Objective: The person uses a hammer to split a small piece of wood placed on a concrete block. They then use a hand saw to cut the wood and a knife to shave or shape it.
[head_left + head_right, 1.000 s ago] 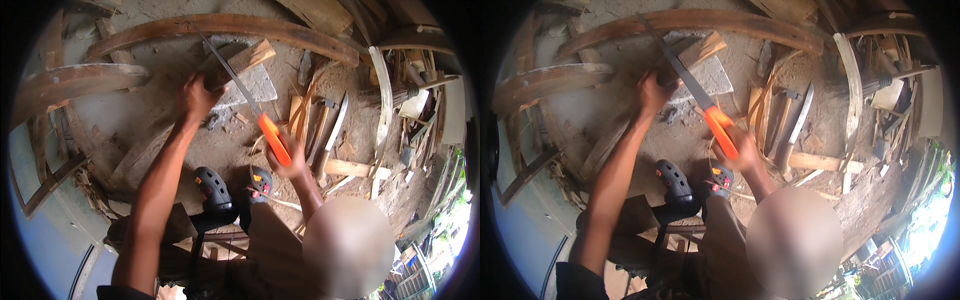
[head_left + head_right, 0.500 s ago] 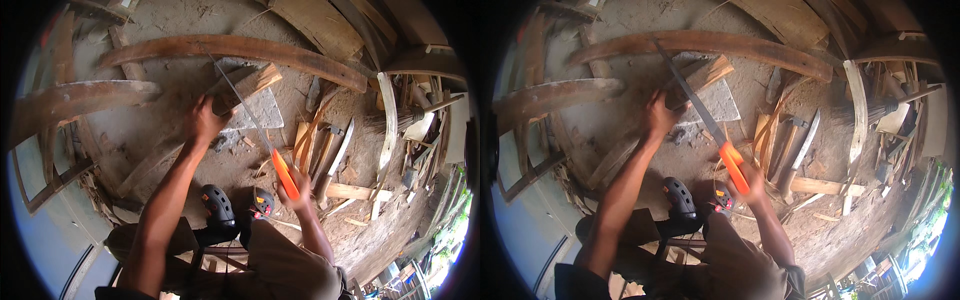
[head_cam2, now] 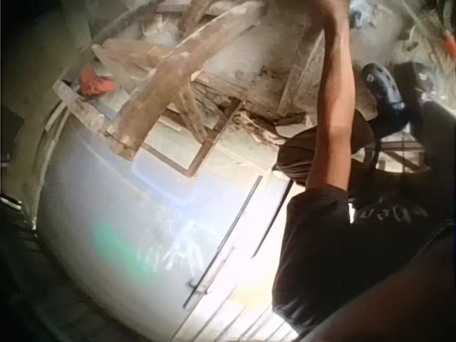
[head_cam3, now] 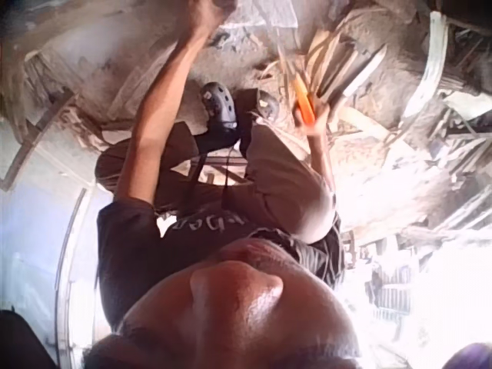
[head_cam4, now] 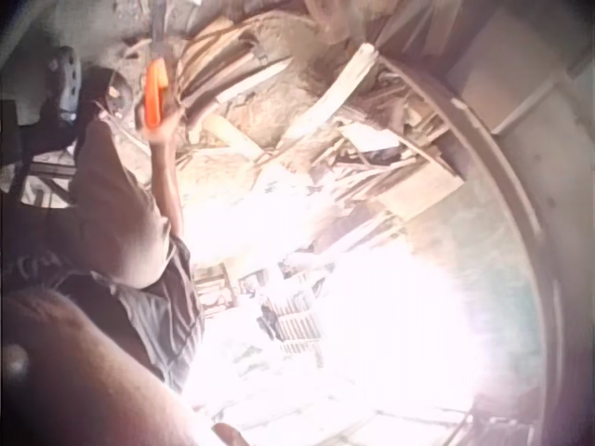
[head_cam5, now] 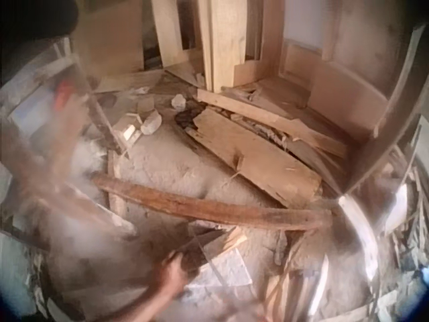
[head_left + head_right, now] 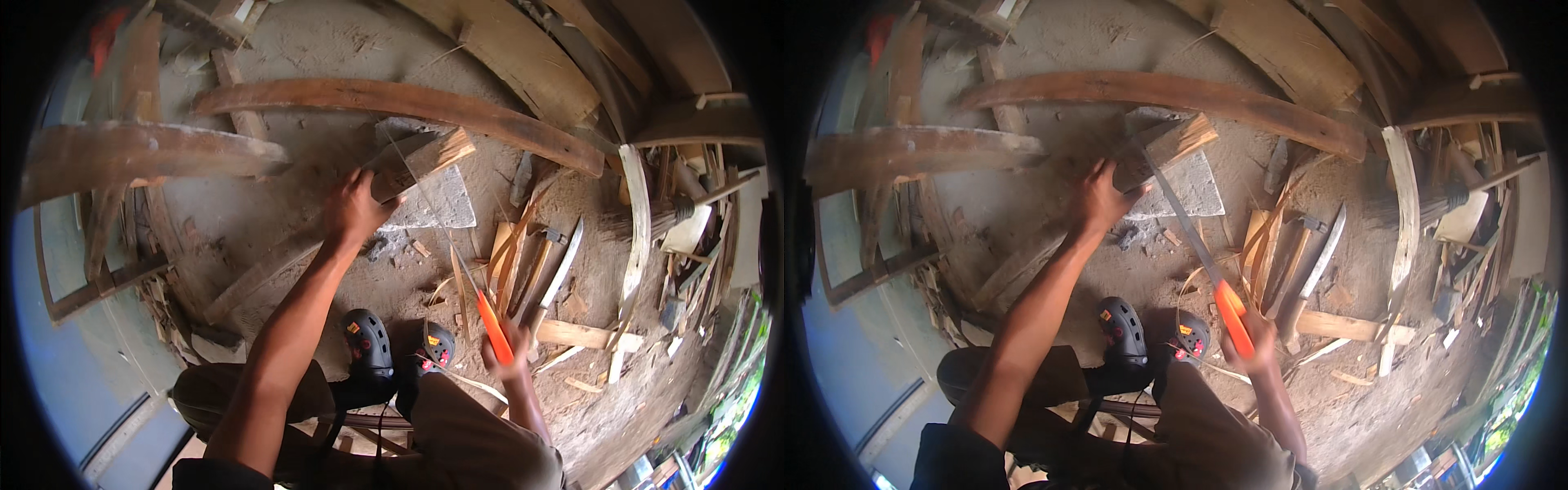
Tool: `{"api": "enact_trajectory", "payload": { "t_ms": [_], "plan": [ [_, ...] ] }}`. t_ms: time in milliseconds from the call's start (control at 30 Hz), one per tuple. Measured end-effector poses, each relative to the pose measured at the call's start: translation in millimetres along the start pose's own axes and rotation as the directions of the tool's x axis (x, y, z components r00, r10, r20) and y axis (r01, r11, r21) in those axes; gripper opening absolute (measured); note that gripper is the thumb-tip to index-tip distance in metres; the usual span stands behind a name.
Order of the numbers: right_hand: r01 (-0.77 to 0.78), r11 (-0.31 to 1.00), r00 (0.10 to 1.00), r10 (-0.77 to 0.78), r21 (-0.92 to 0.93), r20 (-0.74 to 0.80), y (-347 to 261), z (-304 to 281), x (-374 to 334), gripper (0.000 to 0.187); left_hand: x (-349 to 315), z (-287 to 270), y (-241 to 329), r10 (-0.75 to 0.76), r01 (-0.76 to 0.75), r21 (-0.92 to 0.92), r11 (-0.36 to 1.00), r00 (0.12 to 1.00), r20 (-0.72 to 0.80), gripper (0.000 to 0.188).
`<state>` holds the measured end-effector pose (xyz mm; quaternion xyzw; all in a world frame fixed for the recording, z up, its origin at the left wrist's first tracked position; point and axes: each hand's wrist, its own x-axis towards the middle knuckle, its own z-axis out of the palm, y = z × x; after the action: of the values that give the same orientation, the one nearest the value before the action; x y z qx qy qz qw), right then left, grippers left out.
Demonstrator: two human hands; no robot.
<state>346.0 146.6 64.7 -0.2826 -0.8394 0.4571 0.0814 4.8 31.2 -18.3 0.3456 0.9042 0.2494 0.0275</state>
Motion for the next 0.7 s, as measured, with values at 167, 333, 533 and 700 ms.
{"api": "enact_trajectory", "payload": {
  "t_ms": [167, 333, 533, 700],
  "plan": [
    [-0.084, 0.996, 0.99, 0.082, 0.019, 0.113, -11, -23, 0, 0.033, -7, 0, 12, -0.038, 0.039, 0.077, 0.996, 0.999, -0.015, 0.052],
    [-0.059, 0.978, 0.994, 0.039, 0.198, 0.103, -21, 29, 95, 0.01, 3, 4, 1, -0.012, 0.013, -0.075, 0.997, 1.0, 0.024, 0.055],
    [-0.066, 0.992, 0.997, 0.06, 0.106, 0.056, 10, -15, -37, 0.008, -5, 9, 9, -0.013, 0.013, 0.026, 1.0, 1.0, -0.028, 0.057],
    [0.075, 0.992, 0.997, -0.075, 0.098, -0.01, -5, 19, 68, 0.011, 2, 9, 10, 0.002, -0.003, -0.012, 1.0, 0.996, -0.085, 0.055]
  ]
}}
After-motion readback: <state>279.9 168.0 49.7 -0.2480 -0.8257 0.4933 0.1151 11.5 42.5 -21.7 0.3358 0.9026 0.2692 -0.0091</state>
